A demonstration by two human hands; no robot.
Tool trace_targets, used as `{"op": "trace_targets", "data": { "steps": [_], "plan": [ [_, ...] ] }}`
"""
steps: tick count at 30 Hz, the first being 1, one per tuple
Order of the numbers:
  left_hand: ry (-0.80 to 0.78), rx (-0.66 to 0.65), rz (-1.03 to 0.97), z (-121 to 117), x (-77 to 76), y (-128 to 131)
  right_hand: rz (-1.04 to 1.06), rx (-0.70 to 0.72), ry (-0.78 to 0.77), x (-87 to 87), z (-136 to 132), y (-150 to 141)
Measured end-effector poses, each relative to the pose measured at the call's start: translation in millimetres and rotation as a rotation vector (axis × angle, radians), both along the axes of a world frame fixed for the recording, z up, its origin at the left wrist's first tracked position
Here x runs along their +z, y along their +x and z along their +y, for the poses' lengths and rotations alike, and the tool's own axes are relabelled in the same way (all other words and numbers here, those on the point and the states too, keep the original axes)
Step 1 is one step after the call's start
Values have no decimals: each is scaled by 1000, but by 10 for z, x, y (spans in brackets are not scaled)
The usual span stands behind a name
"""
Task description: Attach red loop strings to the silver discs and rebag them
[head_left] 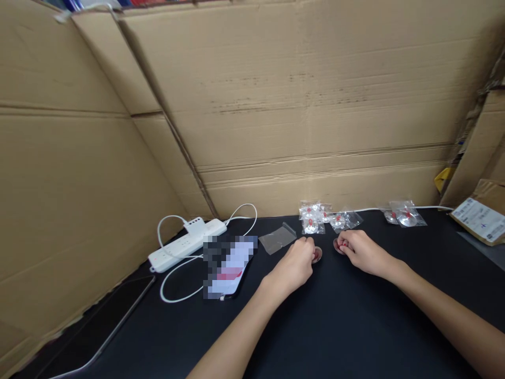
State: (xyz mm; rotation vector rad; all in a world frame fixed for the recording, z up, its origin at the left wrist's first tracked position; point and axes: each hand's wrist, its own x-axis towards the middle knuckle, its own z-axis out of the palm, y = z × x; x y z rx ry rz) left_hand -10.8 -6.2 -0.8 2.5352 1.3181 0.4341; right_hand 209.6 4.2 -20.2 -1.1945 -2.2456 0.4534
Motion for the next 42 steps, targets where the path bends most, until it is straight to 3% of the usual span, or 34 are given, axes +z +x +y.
{"op": "trace_targets", "data": {
  "steps": [6,13,24,35,42],
  "plan": [
    [88,60,144,-65,41,41,-135,-72,93,-52,15,-4],
    [107,124,165,-81,37,121,-168,-162,66,4,-16,-30],
    [105,184,156,-25,31,145,-135,-144,102,-29,-10,-26],
    [81,210,118,43,-71,78,-110,-138,97,-43,-16,-24],
    [69,196,87,24,-12,68,-76,-117,82,-18,-29,-32]
  ]
}}
